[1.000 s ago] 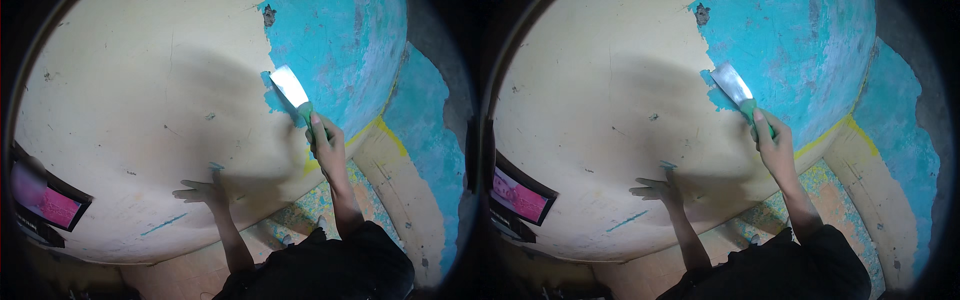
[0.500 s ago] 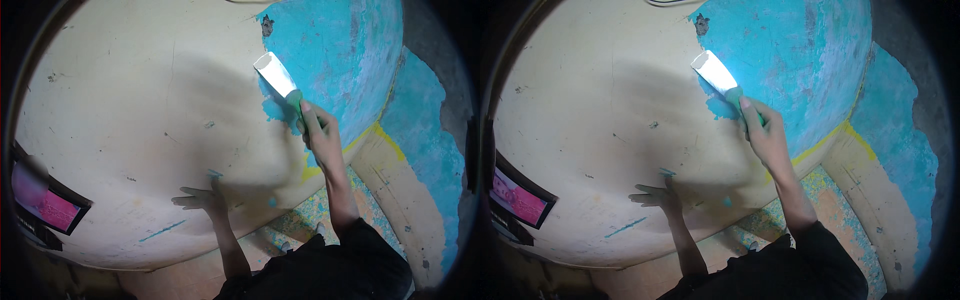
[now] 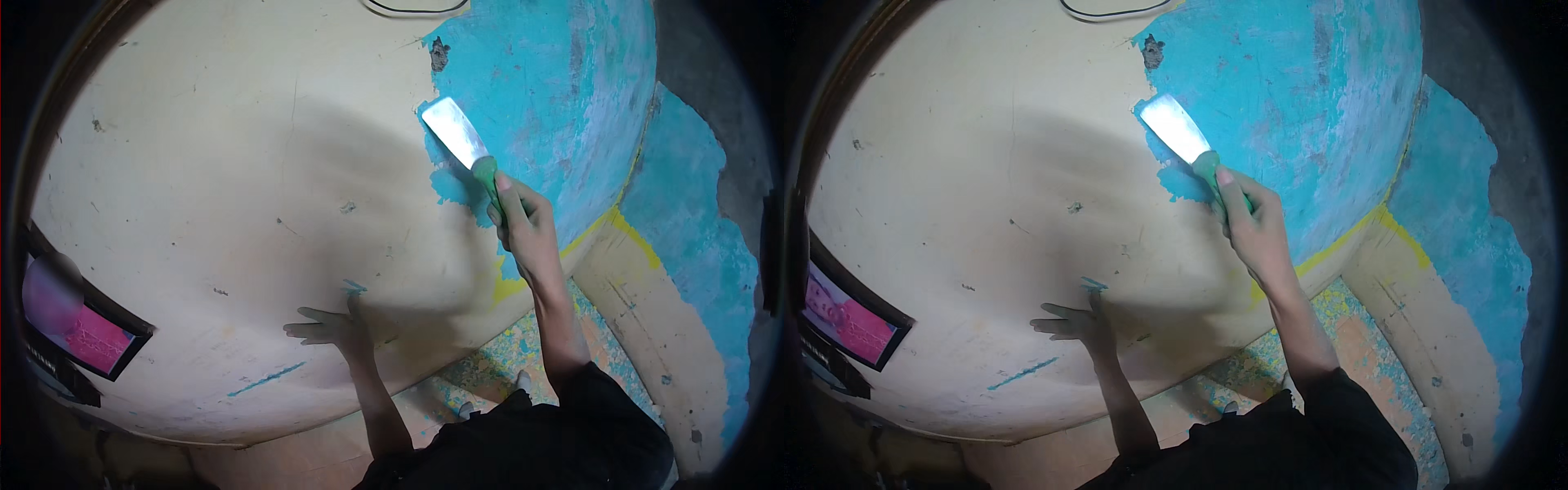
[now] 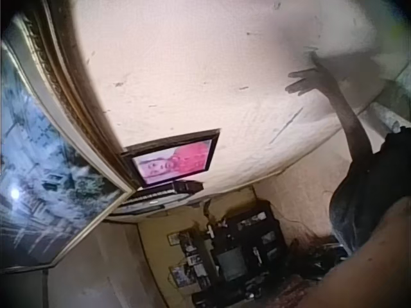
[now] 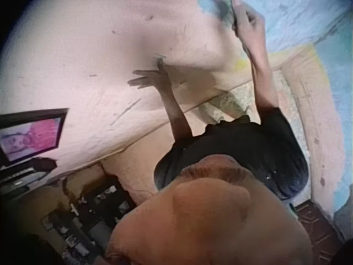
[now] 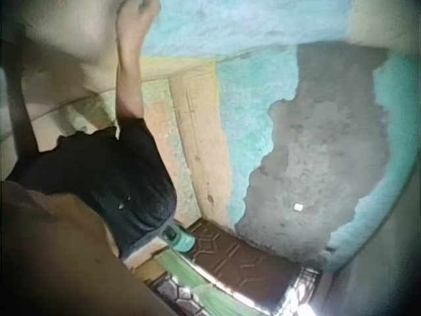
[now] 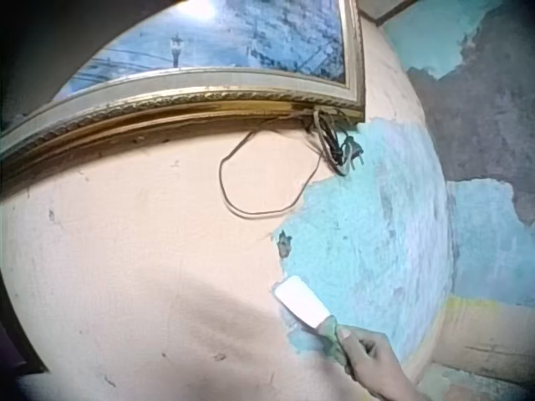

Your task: The person scrapes old paint from a wall using a metal scraper, producing paint chips.

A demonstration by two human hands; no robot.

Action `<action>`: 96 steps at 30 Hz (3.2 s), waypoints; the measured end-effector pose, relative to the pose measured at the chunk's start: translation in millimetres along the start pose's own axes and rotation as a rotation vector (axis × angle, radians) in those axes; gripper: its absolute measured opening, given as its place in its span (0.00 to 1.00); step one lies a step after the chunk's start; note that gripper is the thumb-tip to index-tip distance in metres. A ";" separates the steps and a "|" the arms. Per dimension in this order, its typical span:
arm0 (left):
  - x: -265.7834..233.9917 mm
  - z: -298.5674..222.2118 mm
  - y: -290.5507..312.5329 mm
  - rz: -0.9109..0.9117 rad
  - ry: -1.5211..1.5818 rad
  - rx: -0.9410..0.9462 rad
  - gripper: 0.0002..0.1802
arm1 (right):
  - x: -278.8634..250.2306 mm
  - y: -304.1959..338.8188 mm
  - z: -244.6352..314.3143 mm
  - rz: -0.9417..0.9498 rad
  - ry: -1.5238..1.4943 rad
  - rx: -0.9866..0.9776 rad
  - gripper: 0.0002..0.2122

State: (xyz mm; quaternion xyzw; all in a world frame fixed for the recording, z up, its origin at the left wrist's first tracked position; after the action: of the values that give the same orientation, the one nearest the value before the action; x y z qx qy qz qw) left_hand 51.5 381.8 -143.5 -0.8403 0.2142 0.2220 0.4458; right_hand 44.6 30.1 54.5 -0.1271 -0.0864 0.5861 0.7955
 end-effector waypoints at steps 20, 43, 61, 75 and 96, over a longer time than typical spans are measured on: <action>-1.0 -5.3 1.0 -0.004 -0.035 0.015 0.65 | -4.6 -4.4 1.8 -0.057 -0.018 -0.070 0.19; -0.2 -0.4 -1.5 0.019 0.035 -0.024 0.66 | 4.0 -31.1 77.3 0.021 0.176 -0.324 0.19; 0.1 -0.1 -0.8 0.060 0.005 -0.077 0.67 | -15.8 -50.4 161.1 0.191 0.812 -0.714 0.20; -9.1 -13.0 -1.3 0.089 0.030 -0.039 0.64 | 20.7 -64.9 188.1 0.368 0.905 -0.764 0.18; -14.0 -13.4 -3.0 0.131 0.114 -0.054 0.62 | 106.9 -22.2 177.3 0.577 0.711 -0.914 0.18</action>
State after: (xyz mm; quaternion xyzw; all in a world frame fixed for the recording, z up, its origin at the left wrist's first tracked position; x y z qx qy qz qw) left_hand 44.2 374.2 -126.9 -0.8474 0.2878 0.2082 0.3946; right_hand 45.9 143.9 229.0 -0.6573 -0.0210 0.6029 0.4517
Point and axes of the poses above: each hand's wrist, its own y-axis away from the middle knuckle, its own x-axis out of the palm, z = x × y, the point moved 8 cm from there along -y, towards the middle knuckle, and after that the axes turned 5 degrees about y, right-handed, at the moved point
